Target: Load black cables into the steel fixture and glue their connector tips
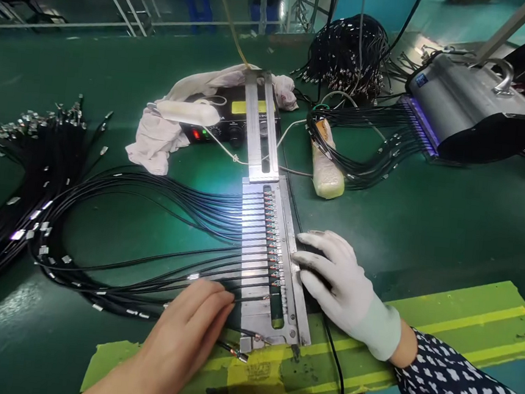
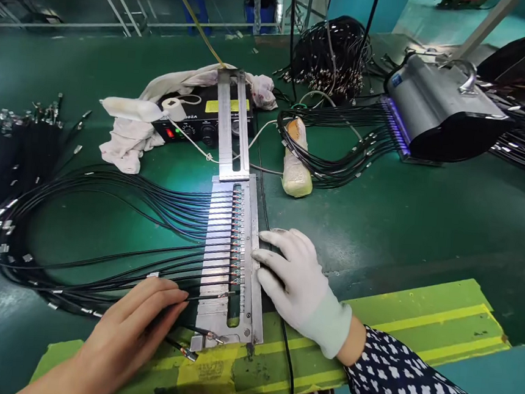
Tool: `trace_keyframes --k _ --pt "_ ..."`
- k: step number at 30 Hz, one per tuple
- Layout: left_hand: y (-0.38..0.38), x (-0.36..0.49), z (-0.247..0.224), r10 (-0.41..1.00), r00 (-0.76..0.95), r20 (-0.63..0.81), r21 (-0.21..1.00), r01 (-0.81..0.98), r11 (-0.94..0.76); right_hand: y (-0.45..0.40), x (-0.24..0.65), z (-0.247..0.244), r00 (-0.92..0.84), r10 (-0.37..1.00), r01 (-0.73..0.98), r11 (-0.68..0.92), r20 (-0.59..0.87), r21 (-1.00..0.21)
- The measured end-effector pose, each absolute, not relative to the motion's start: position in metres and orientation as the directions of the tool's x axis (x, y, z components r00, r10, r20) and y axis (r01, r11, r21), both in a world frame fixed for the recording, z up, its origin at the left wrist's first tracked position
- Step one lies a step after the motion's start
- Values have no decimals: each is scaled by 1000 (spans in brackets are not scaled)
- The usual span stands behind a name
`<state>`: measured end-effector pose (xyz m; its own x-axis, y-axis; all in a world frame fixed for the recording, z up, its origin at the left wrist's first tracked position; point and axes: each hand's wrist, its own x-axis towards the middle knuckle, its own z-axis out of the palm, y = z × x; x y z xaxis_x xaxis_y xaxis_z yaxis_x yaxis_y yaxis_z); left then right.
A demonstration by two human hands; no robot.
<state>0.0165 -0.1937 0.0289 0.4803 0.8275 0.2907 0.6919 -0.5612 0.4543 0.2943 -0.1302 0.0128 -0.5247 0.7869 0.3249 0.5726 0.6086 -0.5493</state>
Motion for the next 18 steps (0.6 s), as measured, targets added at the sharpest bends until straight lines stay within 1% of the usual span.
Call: trace_keyframes --k 5,11,18 --pt "-191 22 24 827 500 257 506 660 -556 -128 292 11 -522 789 554 602 323 -575" --pt "-185 20 27 794 579 188 503 637 -584 -127 293 11 -517 802 549 580 300 -602" --pt "-184 14 26 776 621 111 538 619 -572 -126 293 12 -516 807 542 569 289 -619"
